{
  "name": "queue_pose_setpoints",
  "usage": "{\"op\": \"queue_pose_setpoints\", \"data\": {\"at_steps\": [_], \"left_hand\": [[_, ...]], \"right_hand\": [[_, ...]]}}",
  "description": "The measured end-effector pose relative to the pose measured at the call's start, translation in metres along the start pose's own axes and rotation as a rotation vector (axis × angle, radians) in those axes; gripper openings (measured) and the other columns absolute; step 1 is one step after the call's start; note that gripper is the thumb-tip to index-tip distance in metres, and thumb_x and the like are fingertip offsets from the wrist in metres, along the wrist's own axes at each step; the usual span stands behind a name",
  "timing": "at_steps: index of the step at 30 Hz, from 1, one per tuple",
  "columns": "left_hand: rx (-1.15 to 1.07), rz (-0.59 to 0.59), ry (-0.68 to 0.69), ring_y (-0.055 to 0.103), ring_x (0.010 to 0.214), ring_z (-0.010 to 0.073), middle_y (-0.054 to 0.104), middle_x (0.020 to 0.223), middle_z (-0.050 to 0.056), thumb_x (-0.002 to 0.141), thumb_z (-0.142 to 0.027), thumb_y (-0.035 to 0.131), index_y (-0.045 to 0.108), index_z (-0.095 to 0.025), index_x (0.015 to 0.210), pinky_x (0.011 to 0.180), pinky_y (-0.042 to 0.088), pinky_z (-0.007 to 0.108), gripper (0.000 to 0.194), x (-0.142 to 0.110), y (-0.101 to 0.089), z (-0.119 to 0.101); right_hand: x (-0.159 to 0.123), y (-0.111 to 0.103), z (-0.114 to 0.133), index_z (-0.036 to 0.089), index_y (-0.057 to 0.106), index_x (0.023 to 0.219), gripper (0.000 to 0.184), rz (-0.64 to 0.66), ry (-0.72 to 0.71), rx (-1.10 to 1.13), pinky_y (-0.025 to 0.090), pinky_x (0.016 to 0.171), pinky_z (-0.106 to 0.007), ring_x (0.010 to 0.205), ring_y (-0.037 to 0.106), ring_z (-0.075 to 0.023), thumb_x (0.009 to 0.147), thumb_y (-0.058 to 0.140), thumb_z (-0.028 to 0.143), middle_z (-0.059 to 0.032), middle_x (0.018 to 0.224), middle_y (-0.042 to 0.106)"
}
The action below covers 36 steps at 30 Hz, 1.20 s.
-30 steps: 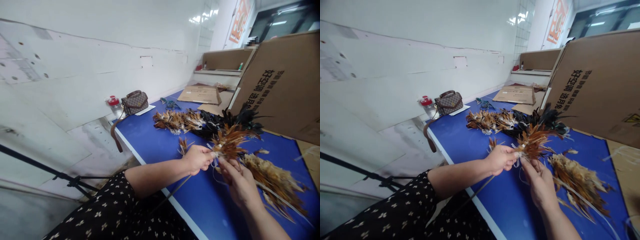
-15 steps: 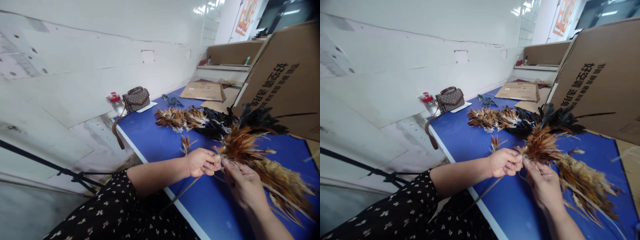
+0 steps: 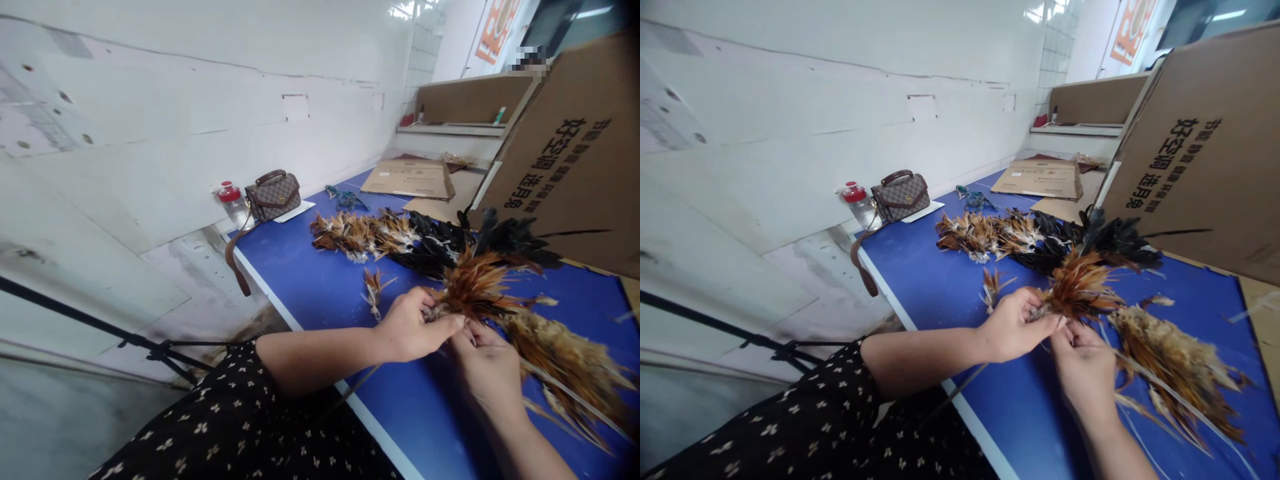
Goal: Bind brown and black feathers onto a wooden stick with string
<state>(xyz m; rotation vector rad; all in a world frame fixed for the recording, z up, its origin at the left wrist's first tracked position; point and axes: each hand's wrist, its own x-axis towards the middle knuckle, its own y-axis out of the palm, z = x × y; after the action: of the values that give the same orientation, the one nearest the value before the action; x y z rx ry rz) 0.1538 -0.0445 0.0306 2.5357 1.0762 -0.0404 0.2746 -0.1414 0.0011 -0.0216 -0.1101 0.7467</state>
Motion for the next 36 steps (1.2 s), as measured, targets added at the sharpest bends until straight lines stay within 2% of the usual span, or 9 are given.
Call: {"op": "queue_pose_setpoints", "data": {"at_steps": [4,9,13,17,21,26,29,33,36], "left_hand": [[0.172,-0.056,0.128,0.067,0.088,0.0180,0.073,0.089,0.002,0.064,-0.028,0.113,0.068,-0.020,0.100,0.078,0.053,0.028,0.058,-0.004,0.010,-0.011],[0.207,-0.098,0.114,0.066,0.092,0.0212,0.072,0.087,0.003,0.065,-0.025,0.110,0.070,-0.020,0.095,0.080,0.054,0.030,0.051,-0.002,0.018,-0.014],[0.221,-0.063,0.137,0.068,0.091,0.0180,0.075,0.092,0.003,0.076,-0.018,0.101,0.070,-0.019,0.098,0.081,0.053,0.028,0.037,0.008,0.013,-0.004],[0.137,0.037,0.050,0.061,0.069,0.0119,0.068,0.078,-0.001,0.085,-0.029,0.099,0.066,-0.018,0.099,0.065,0.045,0.025,0.037,0.013,0.000,0.001],[-0.071,0.090,-0.055,0.045,0.055,0.0063,0.057,0.066,-0.006,0.076,-0.045,0.108,0.058,-0.019,0.089,0.055,0.029,0.023,0.058,0.009,-0.011,0.000],[-0.282,0.072,-0.081,0.047,0.056,0.0062,0.060,0.068,-0.003,0.068,-0.037,0.112,0.055,-0.020,0.084,0.055,0.031,0.022,0.063,0.003,-0.023,0.003],[-0.334,0.121,-0.121,0.043,0.053,0.0056,0.059,0.066,-0.003,0.067,-0.029,0.111,0.056,-0.020,0.083,0.052,0.028,0.020,0.058,0.003,-0.031,0.002],[-0.293,0.277,-0.229,0.035,0.050,0.0031,0.068,0.072,0.007,0.082,-0.023,0.097,0.060,-0.016,0.078,0.049,0.022,0.018,0.038,0.004,-0.037,-0.004],[-0.308,0.362,-0.296,0.032,0.050,0.0028,0.072,0.078,0.012,0.089,-0.017,0.086,0.064,-0.014,0.079,0.047,0.019,0.018,0.024,0.004,-0.037,-0.007]], "right_hand": [[-0.010,0.007,0.003,0.021,0.076,0.076,0.039,-0.074,-0.129,-0.099,0.052,0.060,-0.029,0.069,0.064,-0.0208,0.081,0.091,0.056,-0.0070,0.074,0.073],[-0.018,0.012,0.004,0.021,0.076,0.074,0.042,-0.132,-0.244,-0.199,0.047,0.055,-0.029,0.063,0.059,-0.0197,0.087,0.085,0.060,-0.0074,0.068,0.071],[-0.018,0.013,0.005,0.023,0.069,0.074,0.044,-0.126,-0.282,-0.261,0.040,0.054,-0.029,0.057,0.049,-0.0157,0.095,0.076,0.061,-0.0015,0.063,0.060],[-0.016,0.012,0.006,0.026,0.059,0.066,0.055,-0.078,-0.272,-0.273,0.032,0.049,-0.029,0.052,0.040,-0.0132,0.095,0.075,0.069,0.0022,0.057,0.048],[-0.015,0.011,0.001,0.027,0.052,0.063,0.068,-0.029,-0.263,-0.284,0.028,0.046,-0.028,0.052,0.035,-0.0122,0.094,0.076,0.082,0.0031,0.055,0.044],[-0.013,0.008,-0.009,0.026,0.050,0.062,0.075,0.010,-0.265,-0.264,0.030,0.047,-0.026,0.056,0.037,-0.0122,0.090,0.079,0.088,0.0030,0.059,0.041],[-0.008,-0.002,-0.015,0.024,0.055,0.061,0.072,0.088,-0.239,-0.228,0.031,0.048,-0.026,0.058,0.038,-0.0125,0.090,0.084,0.083,0.0018,0.061,0.045],[0.005,-0.020,-0.024,0.021,0.074,0.069,0.062,0.274,-0.115,-0.148,0.041,0.054,-0.029,0.063,0.046,-0.0157,0.082,0.095,0.078,-0.0030,0.068,0.062],[0.009,-0.028,-0.031,0.021,0.072,0.065,0.063,0.366,0.020,-0.052,0.036,0.053,-0.030,0.062,0.041,-0.0147,0.076,0.100,0.077,-0.0012,0.063,0.056]]}}
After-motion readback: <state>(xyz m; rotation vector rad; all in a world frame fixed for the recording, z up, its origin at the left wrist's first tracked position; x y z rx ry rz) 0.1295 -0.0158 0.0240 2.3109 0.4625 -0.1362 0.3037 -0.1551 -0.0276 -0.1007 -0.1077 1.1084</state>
